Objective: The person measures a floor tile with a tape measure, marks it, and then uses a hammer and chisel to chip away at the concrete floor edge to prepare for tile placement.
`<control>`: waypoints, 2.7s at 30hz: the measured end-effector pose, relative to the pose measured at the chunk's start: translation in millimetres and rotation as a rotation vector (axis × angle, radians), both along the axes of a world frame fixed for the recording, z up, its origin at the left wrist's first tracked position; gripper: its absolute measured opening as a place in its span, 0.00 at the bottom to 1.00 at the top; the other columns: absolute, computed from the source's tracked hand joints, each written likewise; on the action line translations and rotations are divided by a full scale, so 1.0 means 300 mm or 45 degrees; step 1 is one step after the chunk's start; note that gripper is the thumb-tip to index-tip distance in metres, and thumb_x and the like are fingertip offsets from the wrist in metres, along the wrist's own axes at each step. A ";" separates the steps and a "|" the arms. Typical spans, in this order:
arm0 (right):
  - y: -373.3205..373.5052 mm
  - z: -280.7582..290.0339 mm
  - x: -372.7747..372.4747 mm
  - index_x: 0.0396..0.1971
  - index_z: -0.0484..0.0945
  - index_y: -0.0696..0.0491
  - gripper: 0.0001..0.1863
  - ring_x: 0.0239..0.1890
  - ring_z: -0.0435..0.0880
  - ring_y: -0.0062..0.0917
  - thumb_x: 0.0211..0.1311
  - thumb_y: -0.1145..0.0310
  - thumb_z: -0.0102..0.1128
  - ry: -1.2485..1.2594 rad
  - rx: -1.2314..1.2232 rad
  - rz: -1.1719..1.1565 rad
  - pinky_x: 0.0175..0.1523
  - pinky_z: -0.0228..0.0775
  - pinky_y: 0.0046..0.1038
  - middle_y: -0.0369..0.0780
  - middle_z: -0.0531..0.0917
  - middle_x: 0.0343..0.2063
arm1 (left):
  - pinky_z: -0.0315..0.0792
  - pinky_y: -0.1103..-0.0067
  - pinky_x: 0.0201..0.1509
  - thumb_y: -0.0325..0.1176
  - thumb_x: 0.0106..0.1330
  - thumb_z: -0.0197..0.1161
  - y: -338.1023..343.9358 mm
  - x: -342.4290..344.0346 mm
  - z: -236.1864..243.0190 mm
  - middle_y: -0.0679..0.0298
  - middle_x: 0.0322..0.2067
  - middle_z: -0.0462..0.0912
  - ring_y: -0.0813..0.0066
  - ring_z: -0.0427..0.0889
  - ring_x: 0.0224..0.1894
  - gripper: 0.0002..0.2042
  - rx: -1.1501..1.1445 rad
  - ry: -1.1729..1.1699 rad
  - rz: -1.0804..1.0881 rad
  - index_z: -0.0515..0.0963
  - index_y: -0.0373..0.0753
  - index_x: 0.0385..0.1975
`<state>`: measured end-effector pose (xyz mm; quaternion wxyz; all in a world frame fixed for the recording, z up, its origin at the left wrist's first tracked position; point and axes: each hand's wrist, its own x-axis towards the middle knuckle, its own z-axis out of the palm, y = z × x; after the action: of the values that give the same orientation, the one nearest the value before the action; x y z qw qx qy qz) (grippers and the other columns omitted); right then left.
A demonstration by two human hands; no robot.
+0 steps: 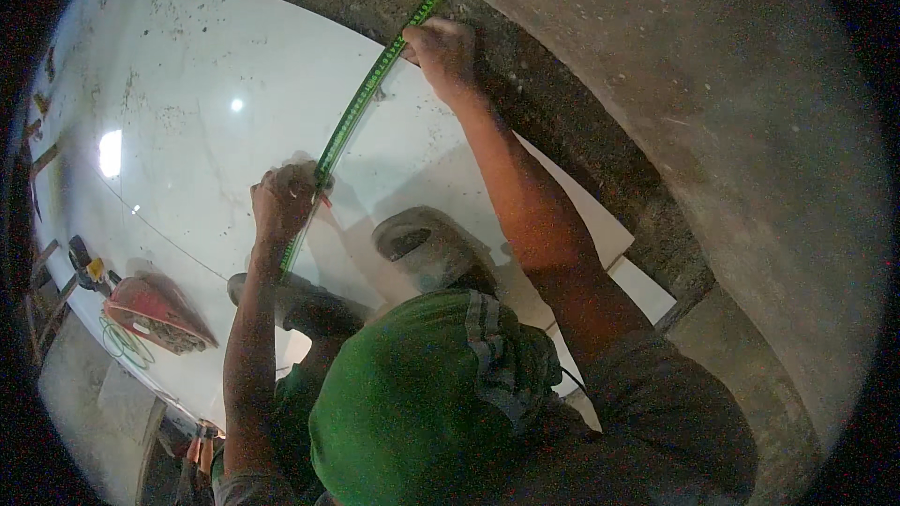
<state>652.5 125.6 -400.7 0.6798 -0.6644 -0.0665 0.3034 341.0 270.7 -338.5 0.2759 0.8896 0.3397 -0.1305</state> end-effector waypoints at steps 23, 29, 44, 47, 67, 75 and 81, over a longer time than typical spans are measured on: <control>-0.006 -0.016 0.000 0.30 0.84 0.62 0.16 0.29 0.87 0.25 0.57 0.62 0.70 0.015 0.010 0.012 0.39 0.82 0.31 0.42 0.86 0.25 | 0.79 0.67 0.43 0.35 0.63 0.67 -0.021 0.026 0.018 0.66 0.29 0.89 0.63 0.87 0.35 0.04 0.001 -0.047 -0.014 0.86 0.46 0.29; -0.002 -0.022 0.000 0.31 0.84 0.63 0.14 0.29 0.87 0.24 0.58 0.65 0.69 0.011 0.024 0.000 0.39 0.82 0.27 0.40 0.86 0.25 | 0.81 0.70 0.39 0.30 0.64 0.64 -0.013 0.022 0.020 0.68 0.29 0.90 0.67 0.89 0.31 0.05 0.083 -0.082 -0.155 0.87 0.48 0.32; 0.042 0.002 -0.006 0.26 0.83 0.61 0.14 0.26 0.79 0.21 0.58 0.63 0.67 -0.272 -0.323 0.130 0.34 0.74 0.32 0.39 0.82 0.20 | 0.70 0.60 0.50 0.32 0.61 0.66 0.011 -0.036 -0.013 0.65 0.34 0.85 0.56 0.81 0.44 0.03 0.232 -0.131 0.050 0.81 0.46 0.33; 0.090 -0.008 0.009 0.28 0.84 0.62 0.14 0.26 0.78 0.22 0.61 0.64 0.65 -0.492 -0.348 0.203 0.34 0.73 0.34 0.40 0.81 0.20 | 0.69 0.62 0.51 0.29 0.64 0.62 0.065 -0.022 0.005 0.64 0.38 0.82 0.57 0.79 0.47 0.05 0.389 -0.174 0.168 0.78 0.44 0.38; 0.340 0.013 -0.167 0.39 0.82 0.58 0.10 0.48 0.79 0.42 0.67 0.68 0.58 -1.510 -0.802 0.329 0.51 0.73 0.44 0.45 0.81 0.43 | 0.73 0.57 0.45 0.27 0.68 0.59 0.819 -0.231 -0.187 0.58 0.38 0.83 0.50 0.81 0.43 0.05 0.754 -0.643 0.641 0.80 0.43 0.41; 0.344 0.061 -0.171 0.41 0.81 0.62 0.11 0.47 0.79 0.43 0.69 0.70 0.55 -1.387 -0.775 0.379 0.52 0.73 0.45 0.48 0.81 0.43 | 0.74 0.60 0.48 0.30 0.69 0.60 0.941 -0.165 -0.169 0.60 0.38 0.83 0.53 0.80 0.41 0.05 0.462 -0.617 0.585 0.81 0.44 0.40; 0.342 0.032 -0.152 0.42 0.81 0.61 0.11 0.47 0.80 0.43 0.70 0.69 0.55 -1.427 -0.811 0.358 0.52 0.73 0.44 0.48 0.81 0.44 | 0.75 0.64 0.49 0.32 0.65 0.65 0.859 -0.275 -0.023 0.59 0.38 0.85 0.55 0.81 0.41 0.04 0.195 -0.383 0.350 0.83 0.41 0.34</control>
<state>607.0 228.1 -391.0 0.2662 -0.8754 -0.4035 0.0023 258.5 528.4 -345.5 0.2703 0.8627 0.4219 0.0686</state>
